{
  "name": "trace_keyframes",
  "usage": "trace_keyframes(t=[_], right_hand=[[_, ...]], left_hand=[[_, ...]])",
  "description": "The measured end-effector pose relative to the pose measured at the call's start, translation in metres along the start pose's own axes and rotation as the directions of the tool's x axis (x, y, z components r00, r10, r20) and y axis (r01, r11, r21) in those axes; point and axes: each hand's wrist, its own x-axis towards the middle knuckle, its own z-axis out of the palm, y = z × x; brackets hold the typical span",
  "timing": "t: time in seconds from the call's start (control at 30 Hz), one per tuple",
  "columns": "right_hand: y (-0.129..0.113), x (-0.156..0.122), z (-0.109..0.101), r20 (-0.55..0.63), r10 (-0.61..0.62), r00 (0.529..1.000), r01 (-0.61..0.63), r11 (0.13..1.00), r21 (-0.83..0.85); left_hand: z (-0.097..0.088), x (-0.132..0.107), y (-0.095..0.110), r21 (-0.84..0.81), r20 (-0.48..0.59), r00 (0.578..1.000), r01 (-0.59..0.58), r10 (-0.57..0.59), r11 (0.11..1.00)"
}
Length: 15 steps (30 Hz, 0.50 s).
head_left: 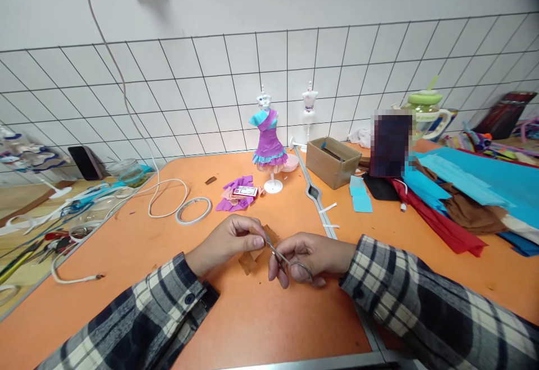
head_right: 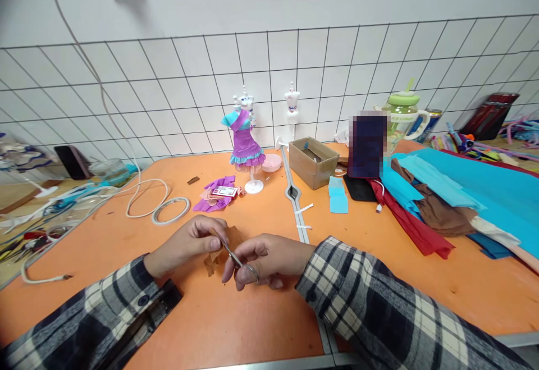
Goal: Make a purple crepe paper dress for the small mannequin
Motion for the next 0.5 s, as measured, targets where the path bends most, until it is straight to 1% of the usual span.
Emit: trace_keyframes(t=[0.23, 0.33, 0.43, 0.5], right_hand=[[0.0011, -0.0004, -0.0009, -0.034, 0.000, 0.999, 0.000, 1.000, -0.014], [0.0013, 0.0000, -0.0010, -0.053, -0.009, 0.999, 0.008, 1.000, -0.028], [0.0033, 0.0004, -0.0009, -0.029, -0.021, 0.999, 0.022, 1.000, 0.020], [0.0051, 0.0006, -0.0006, -0.006, -0.033, 0.999, 0.033, 0.996, 0.079]], left_hand=[[0.0007, -0.0003, 0.0002, -0.032, -0.001, 1.000, -0.006, 0.006, 0.999], [-0.0013, 0.0001, 0.0008, -0.017, -0.004, 1.000, -0.008, 0.008, 1.000], [-0.0025, 0.0002, 0.0012, 0.012, -0.002, 1.000, -0.010, 0.010, 1.000], [-0.0022, -0.0001, 0.0014, 0.019, 0.021, 1.000, -0.007, 0.007, 1.000]])
